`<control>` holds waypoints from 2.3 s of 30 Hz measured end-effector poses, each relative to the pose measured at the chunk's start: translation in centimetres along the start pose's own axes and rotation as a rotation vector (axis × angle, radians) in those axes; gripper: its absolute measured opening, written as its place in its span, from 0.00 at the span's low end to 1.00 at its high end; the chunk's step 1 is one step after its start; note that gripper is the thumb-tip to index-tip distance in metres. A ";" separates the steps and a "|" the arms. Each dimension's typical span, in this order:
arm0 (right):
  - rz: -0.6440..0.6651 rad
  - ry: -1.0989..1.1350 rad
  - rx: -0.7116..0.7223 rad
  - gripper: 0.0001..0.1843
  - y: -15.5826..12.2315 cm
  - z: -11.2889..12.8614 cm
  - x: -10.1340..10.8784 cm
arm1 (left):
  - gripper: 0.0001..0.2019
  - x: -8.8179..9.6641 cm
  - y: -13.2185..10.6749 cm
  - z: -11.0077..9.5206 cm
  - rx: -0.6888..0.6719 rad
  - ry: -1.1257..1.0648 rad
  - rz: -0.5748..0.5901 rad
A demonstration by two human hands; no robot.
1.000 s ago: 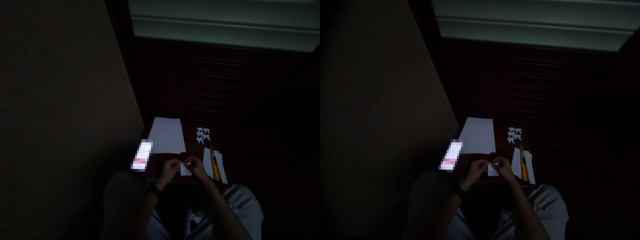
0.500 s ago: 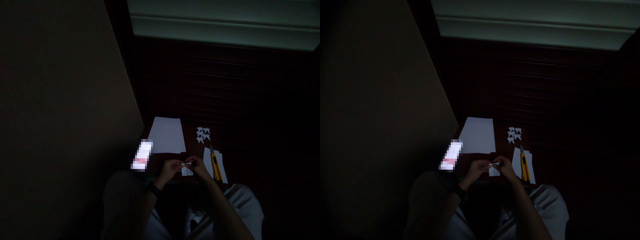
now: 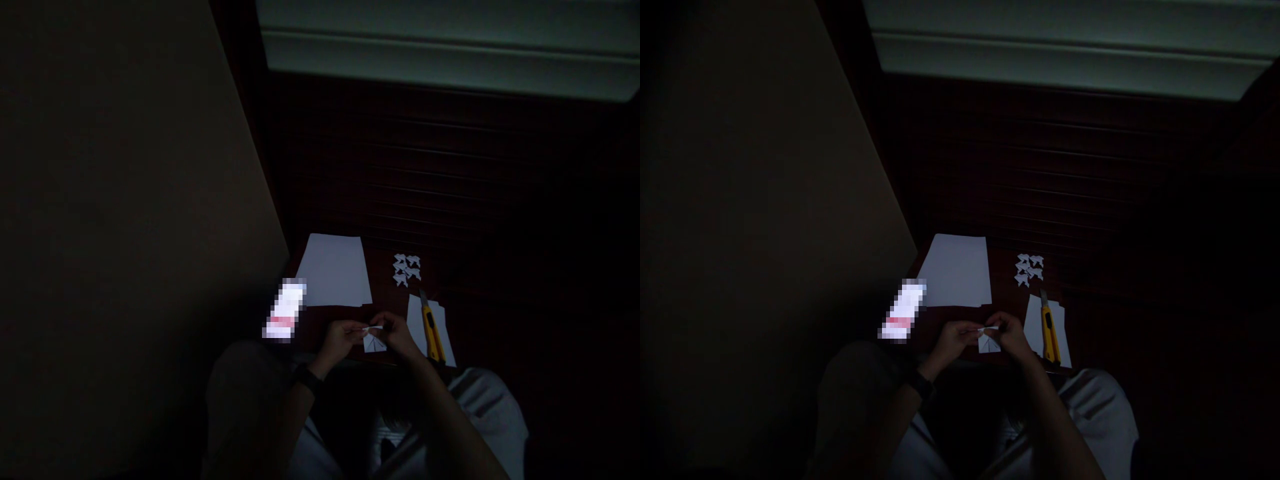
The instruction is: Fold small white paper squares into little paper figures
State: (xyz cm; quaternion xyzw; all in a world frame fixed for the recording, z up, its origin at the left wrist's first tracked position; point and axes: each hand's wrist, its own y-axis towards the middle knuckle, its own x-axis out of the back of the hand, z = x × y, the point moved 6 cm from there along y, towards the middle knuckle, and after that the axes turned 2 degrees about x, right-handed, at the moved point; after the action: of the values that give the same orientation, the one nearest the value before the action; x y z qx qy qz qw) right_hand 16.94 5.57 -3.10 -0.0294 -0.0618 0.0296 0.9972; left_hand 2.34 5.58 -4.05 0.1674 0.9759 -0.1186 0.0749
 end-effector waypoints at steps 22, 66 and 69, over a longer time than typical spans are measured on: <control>0.011 -0.019 0.027 0.10 -0.1 0.7 -0.2 | 0.14 0.0 -0.2 -0.3 -0.017 0.072 -0.023; 0.011 0.164 -0.019 0.20 0.3 0.0 -0.3 | 0.14 0.0 -0.5 -1.6 -0.163 0.364 -0.109; 0.046 0.133 -0.011 0.19 0.2 0.5 -0.6 | 0.14 0.1 -0.5 -1.5 -0.175 0.397 -0.123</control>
State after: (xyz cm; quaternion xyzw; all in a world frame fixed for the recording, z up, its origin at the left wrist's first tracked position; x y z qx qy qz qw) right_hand 16.33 5.71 -2.70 -0.0382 0.0053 0.0500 0.9980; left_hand 1.90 5.52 -2.53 0.1203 0.9864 -0.0023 -0.1119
